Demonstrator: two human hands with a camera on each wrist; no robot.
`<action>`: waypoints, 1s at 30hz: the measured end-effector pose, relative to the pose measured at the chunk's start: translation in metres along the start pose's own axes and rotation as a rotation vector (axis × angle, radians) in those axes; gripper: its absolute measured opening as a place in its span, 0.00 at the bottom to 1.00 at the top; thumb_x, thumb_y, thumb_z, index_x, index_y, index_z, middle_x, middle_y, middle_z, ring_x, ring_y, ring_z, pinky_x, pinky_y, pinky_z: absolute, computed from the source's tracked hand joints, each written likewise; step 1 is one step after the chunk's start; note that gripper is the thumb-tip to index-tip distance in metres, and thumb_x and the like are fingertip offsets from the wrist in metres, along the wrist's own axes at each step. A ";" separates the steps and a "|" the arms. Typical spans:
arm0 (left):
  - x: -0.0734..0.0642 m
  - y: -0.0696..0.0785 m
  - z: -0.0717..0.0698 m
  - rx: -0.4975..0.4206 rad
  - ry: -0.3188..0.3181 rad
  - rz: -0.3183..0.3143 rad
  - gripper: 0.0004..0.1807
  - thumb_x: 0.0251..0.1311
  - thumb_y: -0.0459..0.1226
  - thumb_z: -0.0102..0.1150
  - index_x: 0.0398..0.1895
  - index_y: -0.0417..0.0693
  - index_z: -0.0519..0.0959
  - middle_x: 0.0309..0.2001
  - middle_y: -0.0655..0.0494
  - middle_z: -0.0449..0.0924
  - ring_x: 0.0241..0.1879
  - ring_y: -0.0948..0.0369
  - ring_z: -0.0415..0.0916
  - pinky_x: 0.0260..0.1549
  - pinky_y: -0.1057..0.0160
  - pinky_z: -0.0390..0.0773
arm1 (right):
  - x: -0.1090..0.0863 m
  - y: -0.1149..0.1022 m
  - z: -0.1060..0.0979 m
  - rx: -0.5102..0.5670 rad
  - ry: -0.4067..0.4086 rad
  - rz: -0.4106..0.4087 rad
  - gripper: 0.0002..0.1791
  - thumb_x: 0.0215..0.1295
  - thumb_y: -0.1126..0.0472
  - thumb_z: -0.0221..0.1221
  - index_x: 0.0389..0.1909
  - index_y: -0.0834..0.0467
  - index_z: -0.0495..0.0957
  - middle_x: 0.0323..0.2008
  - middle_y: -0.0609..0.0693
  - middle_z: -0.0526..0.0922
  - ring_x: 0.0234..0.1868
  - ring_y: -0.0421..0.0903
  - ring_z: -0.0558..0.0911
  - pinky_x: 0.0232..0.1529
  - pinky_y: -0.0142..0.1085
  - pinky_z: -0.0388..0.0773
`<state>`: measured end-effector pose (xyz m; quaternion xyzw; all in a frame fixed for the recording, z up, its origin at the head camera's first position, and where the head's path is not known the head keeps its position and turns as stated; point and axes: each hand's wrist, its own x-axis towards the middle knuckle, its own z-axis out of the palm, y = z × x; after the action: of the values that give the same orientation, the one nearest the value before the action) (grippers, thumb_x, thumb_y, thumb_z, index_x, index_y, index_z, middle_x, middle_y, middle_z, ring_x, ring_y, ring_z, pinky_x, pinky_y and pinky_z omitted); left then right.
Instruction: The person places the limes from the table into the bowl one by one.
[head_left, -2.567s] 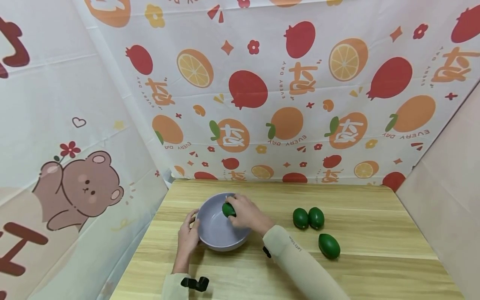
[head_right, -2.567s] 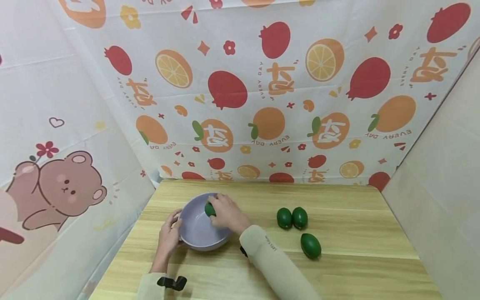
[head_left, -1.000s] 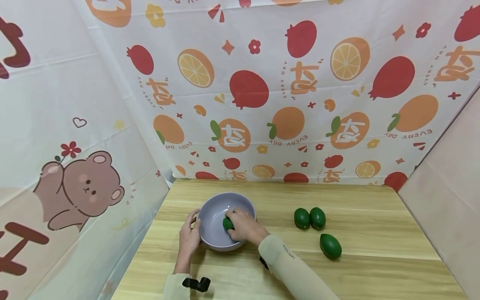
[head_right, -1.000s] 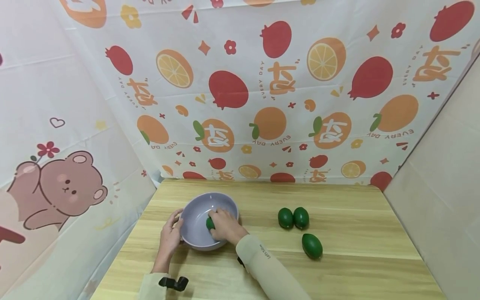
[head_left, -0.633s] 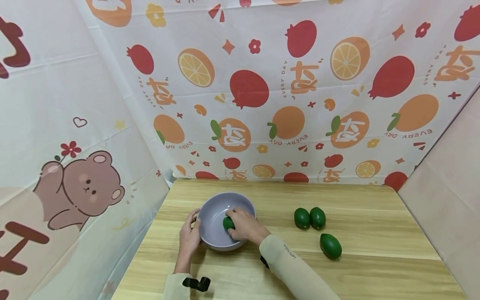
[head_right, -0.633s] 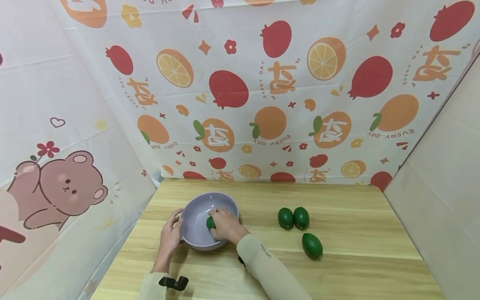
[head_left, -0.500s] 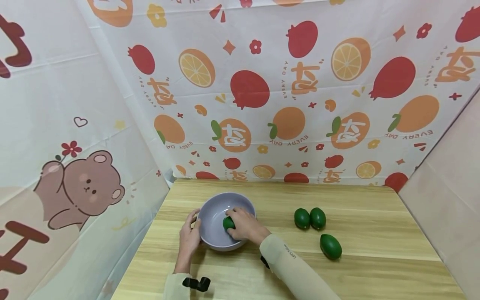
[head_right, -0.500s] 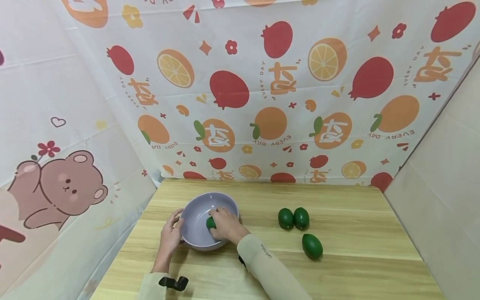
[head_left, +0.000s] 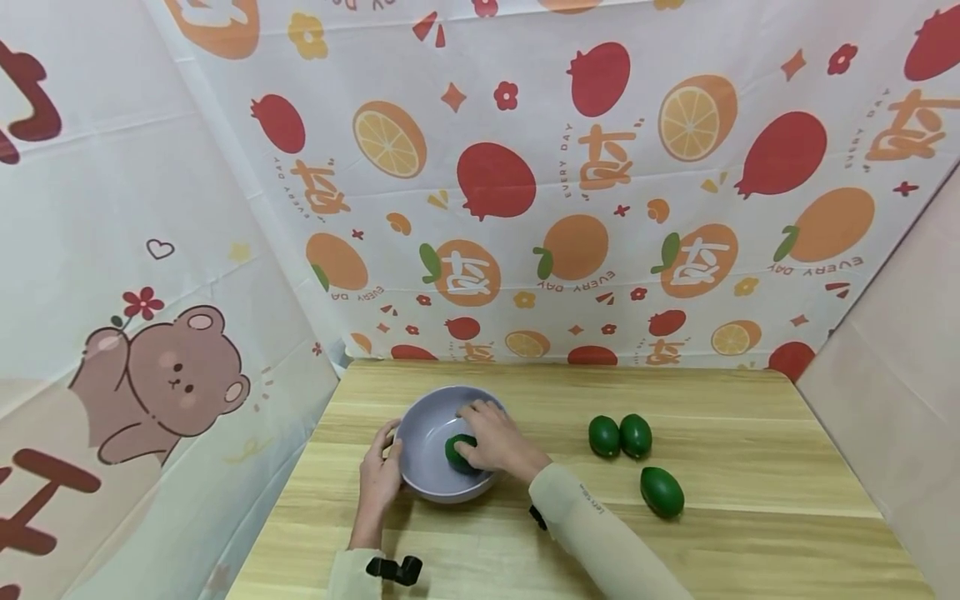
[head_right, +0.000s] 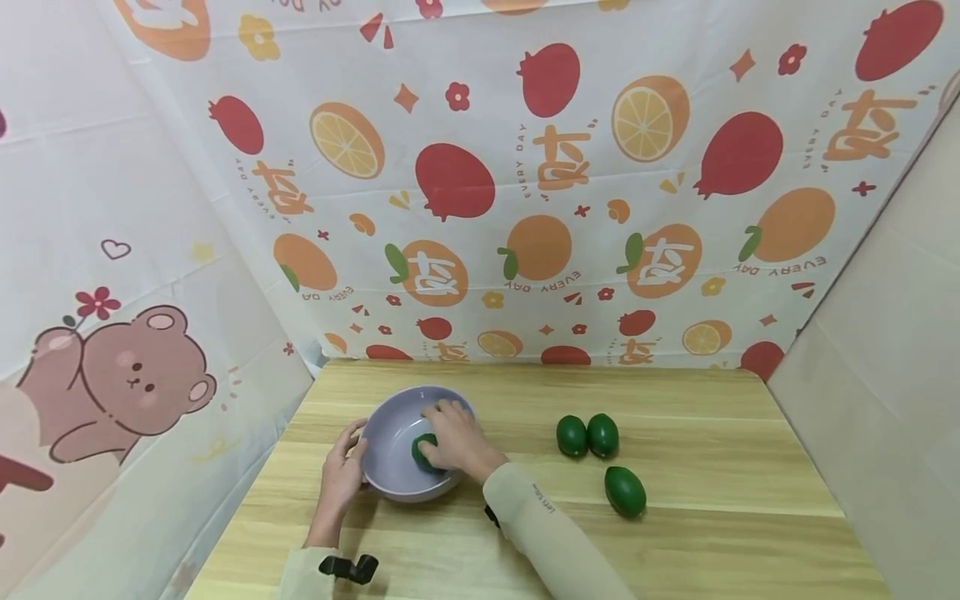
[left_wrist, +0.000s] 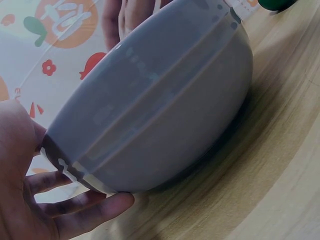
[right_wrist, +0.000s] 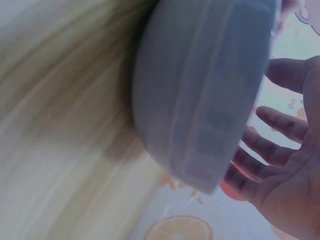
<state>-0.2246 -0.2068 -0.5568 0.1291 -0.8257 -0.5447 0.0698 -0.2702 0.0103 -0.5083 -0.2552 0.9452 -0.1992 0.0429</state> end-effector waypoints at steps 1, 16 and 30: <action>-0.001 0.000 0.000 -0.005 0.000 -0.003 0.22 0.78 0.40 0.44 0.72 0.56 0.69 0.67 0.33 0.71 0.42 0.46 0.84 0.21 0.63 0.81 | -0.001 0.001 -0.003 0.009 0.008 0.001 0.29 0.70 0.47 0.62 0.69 0.51 0.72 0.67 0.52 0.75 0.67 0.50 0.74 0.69 0.49 0.73; -0.003 -0.001 -0.002 -0.005 -0.018 -0.017 0.22 0.79 0.41 0.43 0.73 0.58 0.68 0.69 0.35 0.69 0.47 0.44 0.82 0.26 0.62 0.82 | -0.014 0.023 -0.061 0.092 0.176 0.032 0.30 0.69 0.49 0.63 0.69 0.53 0.71 0.69 0.57 0.74 0.69 0.57 0.74 0.67 0.55 0.75; -0.002 -0.002 0.000 -0.001 -0.014 -0.003 0.22 0.79 0.40 0.43 0.73 0.58 0.68 0.68 0.34 0.70 0.46 0.44 0.82 0.28 0.64 0.81 | -0.036 0.064 -0.100 0.188 0.326 0.066 0.30 0.67 0.52 0.65 0.68 0.55 0.73 0.67 0.56 0.76 0.71 0.57 0.72 0.72 0.54 0.70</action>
<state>-0.2221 -0.2069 -0.5587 0.1267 -0.8257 -0.5461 0.0633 -0.2869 0.1147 -0.4432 -0.1831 0.9247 -0.3238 -0.0805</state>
